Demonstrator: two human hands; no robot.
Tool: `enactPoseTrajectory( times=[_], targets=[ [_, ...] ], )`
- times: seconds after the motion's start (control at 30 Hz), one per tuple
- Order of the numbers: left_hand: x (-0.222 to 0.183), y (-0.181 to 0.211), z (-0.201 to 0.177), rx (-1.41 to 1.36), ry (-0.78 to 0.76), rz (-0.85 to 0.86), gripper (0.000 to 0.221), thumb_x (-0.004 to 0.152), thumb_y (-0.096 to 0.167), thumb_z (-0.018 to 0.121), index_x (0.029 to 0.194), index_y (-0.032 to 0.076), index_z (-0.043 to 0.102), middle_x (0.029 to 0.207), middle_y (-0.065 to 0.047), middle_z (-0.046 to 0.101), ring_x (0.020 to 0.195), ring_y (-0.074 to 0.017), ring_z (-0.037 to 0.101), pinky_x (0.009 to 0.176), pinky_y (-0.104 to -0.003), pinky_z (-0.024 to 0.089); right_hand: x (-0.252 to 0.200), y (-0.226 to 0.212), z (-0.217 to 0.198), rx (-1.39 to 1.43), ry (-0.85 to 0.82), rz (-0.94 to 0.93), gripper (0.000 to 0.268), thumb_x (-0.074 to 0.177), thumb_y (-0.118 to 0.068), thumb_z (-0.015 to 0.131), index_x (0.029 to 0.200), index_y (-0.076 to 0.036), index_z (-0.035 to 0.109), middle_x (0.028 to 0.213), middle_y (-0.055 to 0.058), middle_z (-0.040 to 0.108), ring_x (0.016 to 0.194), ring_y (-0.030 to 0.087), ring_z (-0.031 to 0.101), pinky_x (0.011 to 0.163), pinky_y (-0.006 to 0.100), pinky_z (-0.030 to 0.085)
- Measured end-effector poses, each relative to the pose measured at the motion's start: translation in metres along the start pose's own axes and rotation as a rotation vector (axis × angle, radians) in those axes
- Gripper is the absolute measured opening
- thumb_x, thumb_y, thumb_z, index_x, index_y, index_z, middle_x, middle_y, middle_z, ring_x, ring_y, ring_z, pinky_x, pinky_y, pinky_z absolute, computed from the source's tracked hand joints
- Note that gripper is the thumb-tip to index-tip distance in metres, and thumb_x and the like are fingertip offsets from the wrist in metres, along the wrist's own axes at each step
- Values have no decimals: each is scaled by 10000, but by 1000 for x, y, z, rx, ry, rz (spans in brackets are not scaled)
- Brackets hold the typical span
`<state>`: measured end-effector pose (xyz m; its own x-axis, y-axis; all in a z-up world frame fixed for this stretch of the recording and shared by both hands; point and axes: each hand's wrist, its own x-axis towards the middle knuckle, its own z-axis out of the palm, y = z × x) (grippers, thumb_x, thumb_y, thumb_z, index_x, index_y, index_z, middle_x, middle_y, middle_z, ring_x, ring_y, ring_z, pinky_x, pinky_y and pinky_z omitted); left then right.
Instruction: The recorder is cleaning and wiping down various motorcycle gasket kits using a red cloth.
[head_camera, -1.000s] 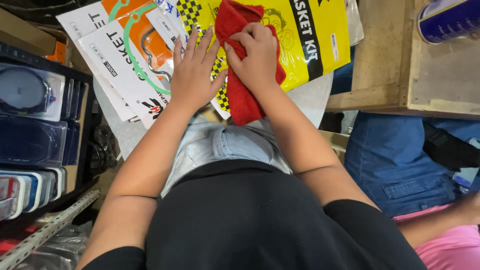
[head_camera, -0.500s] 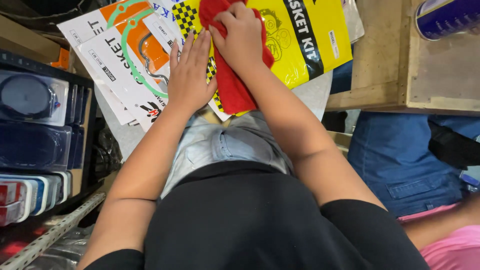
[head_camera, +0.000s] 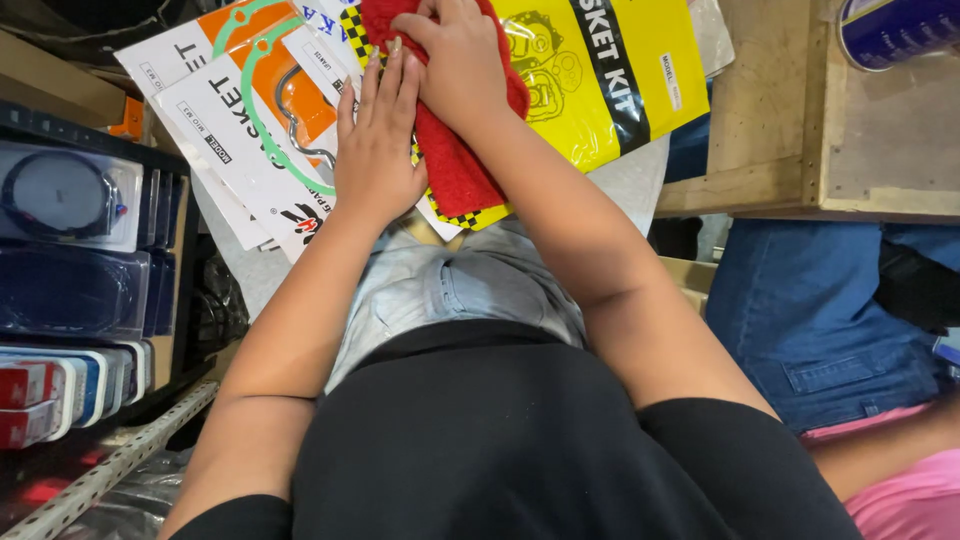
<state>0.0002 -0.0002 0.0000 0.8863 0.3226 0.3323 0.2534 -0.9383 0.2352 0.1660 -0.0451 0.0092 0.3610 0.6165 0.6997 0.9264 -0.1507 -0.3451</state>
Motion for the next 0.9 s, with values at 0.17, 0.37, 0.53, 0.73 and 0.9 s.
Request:
enactPoseTrajectory(
  times=[0.17, 0.37, 0.53, 0.73, 0.9],
  targets=[
    [-1, -2, 6, 6, 8, -2, 1014, 845, 123, 787, 1655, 125, 177, 1724, -147, 189, 1607, -354, 272, 1291, -547, 173, -1, 1, -4, 26, -77, -75, 229, 775, -140, 765, 999, -178, 795, 1049, 19, 583, 879, 244, 555, 776, 381, 435],
    [3, 1, 4, 26, -17, -50, 1075, 770, 122, 786, 1668, 138, 196, 1700, -235, 133, 1603, -347, 295, 1281, -538, 222, -12, -8, -32, 134, -62, -108, 95, 873, -192, 753, 918, -112, 776, 1048, 29, 605, 902, 261, 571, 833, 381, 454],
    [5, 6, 0, 15, -38, -55, 1017, 800, 200, 795, 1650, 108, 246, 1685, -233, 170, 1586, -321, 212, 1263, -551, 189, -30, -18, -57, 96, -11, -78, 143, 861, -156, 781, 987, -88, 771, 1063, 44, 618, 903, 270, 573, 841, 386, 443],
    [3, 4, -1, 0, 4, 0, 879, 896, 391, 768, 1606, 57, 371, 1654, -241, 258, 1527, -404, 310, 1222, -561, 183, -33, 1, -70, 41, 93, 10, 125, 875, -154, 784, 974, -77, 784, 1021, 62, 642, 903, 270, 595, 828, 377, 470],
    [3, 3, 2, -104, 21, -13, 806, 966, 528, 697, 1576, 52, 472, 1657, -211, 273, 1536, -381, 205, 1217, -556, 101, -34, 74, -69, -113, 191, 163, 155, 941, -250, 748, 965, -104, 791, 1044, 71, 631, 939, 271, 604, 857, 373, 485]
  ],
)
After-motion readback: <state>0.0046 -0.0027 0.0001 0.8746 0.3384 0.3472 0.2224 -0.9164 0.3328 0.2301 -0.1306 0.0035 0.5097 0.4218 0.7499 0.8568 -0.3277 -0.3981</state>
